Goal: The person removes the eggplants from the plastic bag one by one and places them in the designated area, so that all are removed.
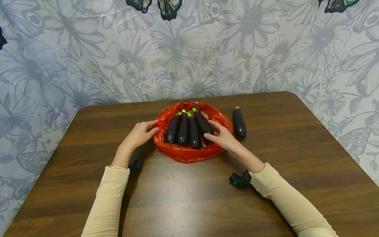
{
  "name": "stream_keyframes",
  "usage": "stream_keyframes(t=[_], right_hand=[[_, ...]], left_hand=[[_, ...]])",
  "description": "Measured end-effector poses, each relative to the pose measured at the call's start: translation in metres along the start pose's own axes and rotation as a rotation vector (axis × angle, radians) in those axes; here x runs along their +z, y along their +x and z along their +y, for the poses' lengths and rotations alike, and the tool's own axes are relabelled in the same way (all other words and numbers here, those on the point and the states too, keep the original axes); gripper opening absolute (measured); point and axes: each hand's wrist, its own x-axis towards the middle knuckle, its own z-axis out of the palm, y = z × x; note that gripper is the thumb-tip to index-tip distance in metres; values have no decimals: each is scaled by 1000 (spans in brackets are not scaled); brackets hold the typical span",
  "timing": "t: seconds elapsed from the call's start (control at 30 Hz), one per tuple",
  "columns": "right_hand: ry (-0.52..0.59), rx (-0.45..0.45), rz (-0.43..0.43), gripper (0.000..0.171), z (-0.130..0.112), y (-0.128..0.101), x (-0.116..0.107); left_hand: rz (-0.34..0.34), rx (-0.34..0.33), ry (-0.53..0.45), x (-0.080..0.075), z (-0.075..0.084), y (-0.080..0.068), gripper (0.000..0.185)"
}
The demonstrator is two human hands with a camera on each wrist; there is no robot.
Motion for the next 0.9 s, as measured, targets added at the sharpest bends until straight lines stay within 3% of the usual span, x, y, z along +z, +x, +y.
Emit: stream_keyframes(t=[0.43, 0.7, 0.9], right_hand=[[193, 1, -86, 68, -1, 1, -4], [514, 55, -141, 63, -1, 0, -7], [758, 47, -203, 57, -4, -4, -13]], left_hand=[[3, 3, 1, -1, 1, 2, 46], [-2, -2, -9, -2, 2, 2, 47], [3, -2, -13, -1, 2, 1, 47]])
